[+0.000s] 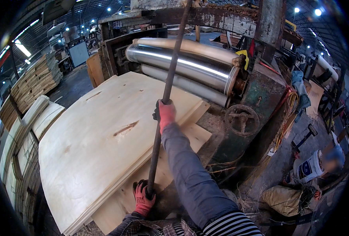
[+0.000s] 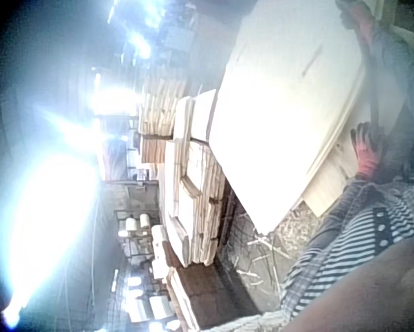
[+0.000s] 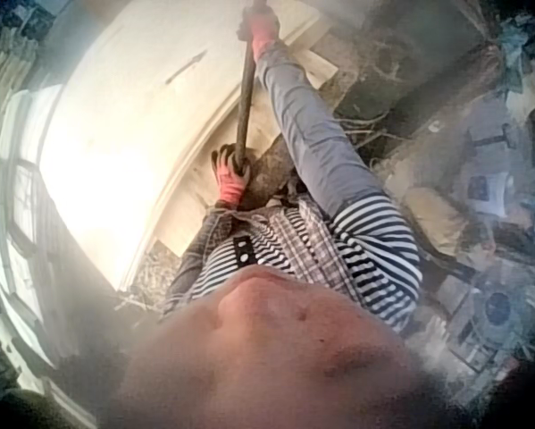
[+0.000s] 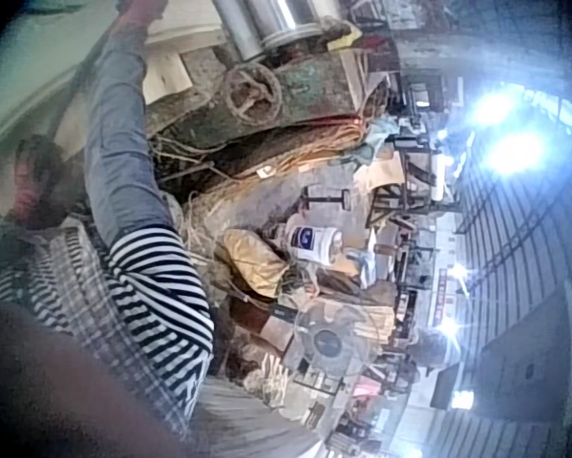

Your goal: The person feeds large, thin sheets of wood veneer into a roller machine, uses a long metal rod to guide the sheet through the rollers, and then stacks the processed sheets onto a pile. The person repeats this process for multiple sheets.

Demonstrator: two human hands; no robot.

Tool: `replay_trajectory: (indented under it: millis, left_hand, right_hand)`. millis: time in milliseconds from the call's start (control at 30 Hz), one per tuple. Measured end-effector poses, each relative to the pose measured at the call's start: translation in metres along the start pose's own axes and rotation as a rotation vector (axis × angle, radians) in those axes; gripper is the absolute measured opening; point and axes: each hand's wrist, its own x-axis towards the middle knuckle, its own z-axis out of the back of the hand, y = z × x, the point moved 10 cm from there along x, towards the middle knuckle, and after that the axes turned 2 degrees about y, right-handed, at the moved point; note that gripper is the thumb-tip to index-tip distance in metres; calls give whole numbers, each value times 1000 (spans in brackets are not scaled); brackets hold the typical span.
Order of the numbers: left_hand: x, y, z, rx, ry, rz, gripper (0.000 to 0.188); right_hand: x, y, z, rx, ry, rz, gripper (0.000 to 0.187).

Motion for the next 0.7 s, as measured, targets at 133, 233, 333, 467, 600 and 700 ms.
replay_trajectory:
  millis: [133,233,333,467,600,700]
  left_hand:
    - [2,-3,1,17,4,-26,60]
    - [2,-5,2,10,-8,-31,59]
    - [-1,-1,0,3,-15,-16,59]
    - [0,0,0,-14,-21,-5,59]
    - [3,-5,2,-9,-27,-24,58]
    - [1,-1,1,-17,-33,-11,57]
  right_hand:
    - [-1,1,-1,13,4,-7,15]
    - [-4,3,0,31,-1,2,15]
    - [-2,1,-1,35,11,-2,14]
    - [-5,4,-1,-4,-26,1,14]
    - [0,1,0,46,1,10,14]
    - [1,0,-3,68,12,6,14]
